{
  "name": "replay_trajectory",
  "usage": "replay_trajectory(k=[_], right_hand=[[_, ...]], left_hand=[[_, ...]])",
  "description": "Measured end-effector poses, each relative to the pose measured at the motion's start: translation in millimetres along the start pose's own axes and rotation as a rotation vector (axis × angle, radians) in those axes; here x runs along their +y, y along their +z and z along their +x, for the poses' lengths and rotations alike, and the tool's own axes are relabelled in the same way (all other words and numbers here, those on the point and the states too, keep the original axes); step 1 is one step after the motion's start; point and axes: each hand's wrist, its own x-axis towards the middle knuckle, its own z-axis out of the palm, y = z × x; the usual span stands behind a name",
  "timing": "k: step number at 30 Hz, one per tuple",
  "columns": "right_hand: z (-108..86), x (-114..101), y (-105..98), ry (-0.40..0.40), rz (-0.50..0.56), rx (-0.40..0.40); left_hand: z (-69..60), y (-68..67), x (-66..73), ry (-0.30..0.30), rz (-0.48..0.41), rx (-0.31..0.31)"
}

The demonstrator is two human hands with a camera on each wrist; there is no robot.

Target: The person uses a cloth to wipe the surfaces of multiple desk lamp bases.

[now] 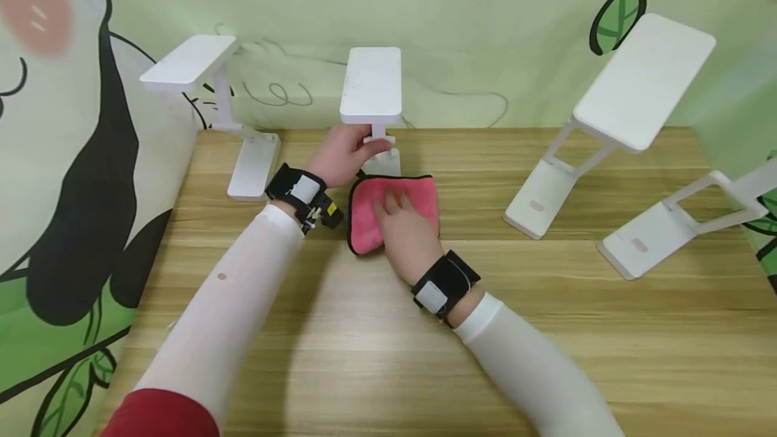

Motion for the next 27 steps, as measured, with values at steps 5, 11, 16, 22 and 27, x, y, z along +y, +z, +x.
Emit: replay_trajectory(k=[5,11,16,22,27], right_hand=[[-2.5,-23.0,-1.8,-0.027,-0.074,-0.004],[33.5,-11.3,10.6,-0.092,0.007,0.038],[53.6,14.9,12.7,-0.063,0.111,0.036],[34.7,28.7,6.4,-0.033,0.125,0.001],[5.4,20.5,-2.8,-0.021,0.072,-0.04]], left_hand=[[-0.4,-0.2,-0.5,0.004,0.034,0.014],[-0.6,-1.1,-0.3,0.002,0.013,-0.005],[0.8,0.6,0.0,-0.004,0.003,-0.038],[1.2,0.6,1.2,-0.015,-0.035,-0.048],[0.5,-1.4,-0.9,-0.022,-0.037,-0.037]])
